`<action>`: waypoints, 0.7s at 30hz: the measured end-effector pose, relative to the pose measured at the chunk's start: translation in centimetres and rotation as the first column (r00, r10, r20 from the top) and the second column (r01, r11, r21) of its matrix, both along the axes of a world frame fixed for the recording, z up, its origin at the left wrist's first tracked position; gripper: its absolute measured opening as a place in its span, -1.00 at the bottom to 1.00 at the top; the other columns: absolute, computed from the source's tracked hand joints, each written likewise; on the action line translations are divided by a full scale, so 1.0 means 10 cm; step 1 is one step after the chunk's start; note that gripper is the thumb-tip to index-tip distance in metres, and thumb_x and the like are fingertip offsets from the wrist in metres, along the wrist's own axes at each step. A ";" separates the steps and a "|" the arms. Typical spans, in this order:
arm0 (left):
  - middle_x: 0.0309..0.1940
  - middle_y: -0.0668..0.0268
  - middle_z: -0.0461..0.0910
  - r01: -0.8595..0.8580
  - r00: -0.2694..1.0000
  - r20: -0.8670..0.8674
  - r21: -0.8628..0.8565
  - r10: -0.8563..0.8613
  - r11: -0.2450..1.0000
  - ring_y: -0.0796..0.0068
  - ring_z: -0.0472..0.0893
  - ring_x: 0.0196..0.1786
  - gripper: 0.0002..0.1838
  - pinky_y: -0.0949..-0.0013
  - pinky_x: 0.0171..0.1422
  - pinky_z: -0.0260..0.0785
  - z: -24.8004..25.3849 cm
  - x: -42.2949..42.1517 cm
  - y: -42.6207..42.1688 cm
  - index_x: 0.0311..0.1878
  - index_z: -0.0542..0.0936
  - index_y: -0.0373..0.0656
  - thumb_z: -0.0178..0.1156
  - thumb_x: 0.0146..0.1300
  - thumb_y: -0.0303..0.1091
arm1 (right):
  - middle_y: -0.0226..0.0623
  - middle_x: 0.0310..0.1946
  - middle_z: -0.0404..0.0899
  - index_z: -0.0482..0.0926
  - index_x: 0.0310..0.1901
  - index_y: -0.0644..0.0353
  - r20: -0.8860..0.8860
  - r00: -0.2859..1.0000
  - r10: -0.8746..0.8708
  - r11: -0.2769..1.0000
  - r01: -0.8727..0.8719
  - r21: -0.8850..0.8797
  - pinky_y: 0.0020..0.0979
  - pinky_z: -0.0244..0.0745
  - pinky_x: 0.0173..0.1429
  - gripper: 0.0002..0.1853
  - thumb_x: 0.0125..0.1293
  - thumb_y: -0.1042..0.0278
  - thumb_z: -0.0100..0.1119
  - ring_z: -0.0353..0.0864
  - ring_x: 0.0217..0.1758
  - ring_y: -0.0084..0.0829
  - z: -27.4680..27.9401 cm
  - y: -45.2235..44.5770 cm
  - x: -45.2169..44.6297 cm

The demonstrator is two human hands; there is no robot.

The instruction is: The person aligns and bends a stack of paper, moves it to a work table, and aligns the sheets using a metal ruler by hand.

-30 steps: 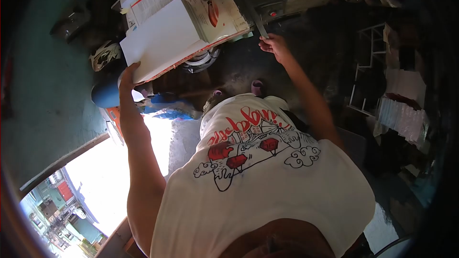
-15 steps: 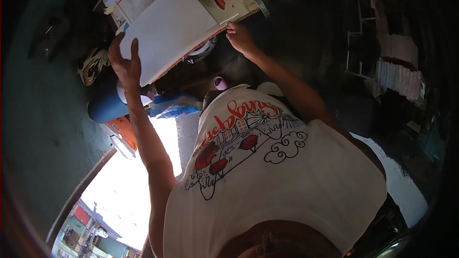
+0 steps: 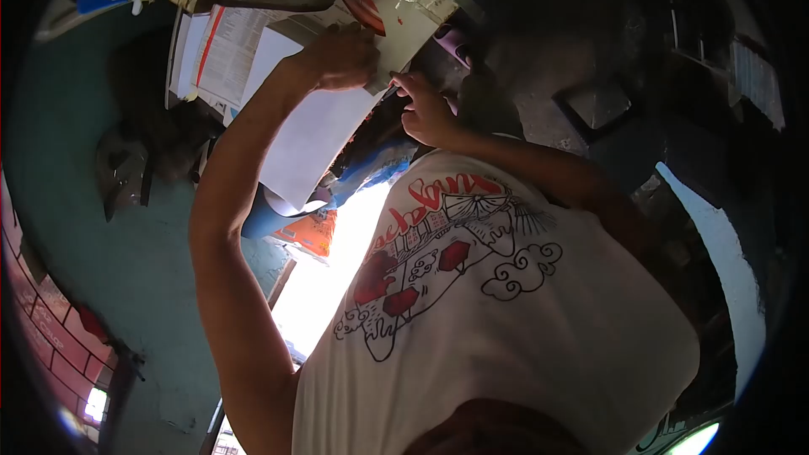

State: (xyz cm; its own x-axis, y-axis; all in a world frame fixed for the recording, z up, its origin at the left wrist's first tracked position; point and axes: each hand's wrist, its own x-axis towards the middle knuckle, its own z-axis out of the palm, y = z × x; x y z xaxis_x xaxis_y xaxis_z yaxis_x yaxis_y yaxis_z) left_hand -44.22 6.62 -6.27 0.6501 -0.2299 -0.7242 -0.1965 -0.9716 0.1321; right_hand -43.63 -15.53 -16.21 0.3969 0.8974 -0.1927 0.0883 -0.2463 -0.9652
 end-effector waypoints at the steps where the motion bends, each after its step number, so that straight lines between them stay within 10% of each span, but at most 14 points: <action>1: -0.08 0.26 0.53 -0.009 1.000 -0.026 0.008 0.009 1.000 0.18 0.46 0.13 -0.73 0.11 0.25 0.36 0.01 0.04 0.01 -0.10 0.57 -0.08 0.14 0.20 -0.18 | -0.04 0.00 0.41 0.37 0.23 0.38 -0.019 1.000 -0.010 1.000 0.010 -0.009 -0.22 0.36 0.21 -0.33 -0.07 0.66 0.02 0.43 0.10 -0.11 -0.01 0.03 0.02; 7: -0.09 0.28 0.53 0.093 0.989 0.133 -0.208 -0.066 0.974 0.23 0.44 0.11 -0.79 0.18 0.28 0.32 -0.09 -0.01 0.16 -0.17 0.60 -0.09 0.14 0.20 -0.22 | -0.32 0.04 0.42 0.41 0.18 0.20 -0.738 0.657 -0.156 0.967 -0.052 -0.250 -0.44 0.54 0.08 -0.38 -0.01 0.80 0.03 0.42 0.14 -0.43 0.25 0.15 0.24; 14: -0.18 0.27 0.57 0.143 0.989 0.050 -0.183 -0.136 0.973 0.27 0.46 0.07 -0.80 0.20 0.27 0.30 -0.09 0.02 0.12 -0.27 0.58 -0.16 0.08 0.21 -0.25 | -0.25 0.07 0.42 0.41 0.17 0.14 -0.633 0.758 -0.154 0.960 -0.038 -0.279 -0.43 0.52 0.14 -0.38 -0.01 0.78 0.03 0.40 0.22 -0.39 0.32 0.17 0.22; 19: -0.28 0.14 0.57 -0.114 0.985 -0.146 -0.163 0.090 0.980 0.13 0.51 -0.08 -0.73 0.07 0.14 0.36 -0.04 0.16 0.09 -0.33 0.56 -0.18 -0.01 0.27 -0.19 | -0.04 0.10 0.46 0.36 0.16 0.37 -0.185 0.973 -0.140 0.990 0.140 -0.017 -0.24 0.38 0.27 -0.47 0.09 0.59 0.14 0.47 0.19 -0.24 0.32 0.24 0.33; 21: -0.29 0.12 0.57 -0.179 0.979 -0.132 -0.214 0.153 0.960 0.09 0.52 -0.09 -0.72 0.05 0.11 0.36 -0.05 0.11 0.14 -0.27 0.56 -0.18 -0.01 0.27 -0.18 | -0.05 0.11 0.46 0.34 0.18 0.38 -0.471 0.880 -0.058 0.998 0.057 -0.016 -0.23 0.38 0.28 -0.46 0.15 0.47 0.21 0.48 0.19 -0.25 0.39 0.41 0.45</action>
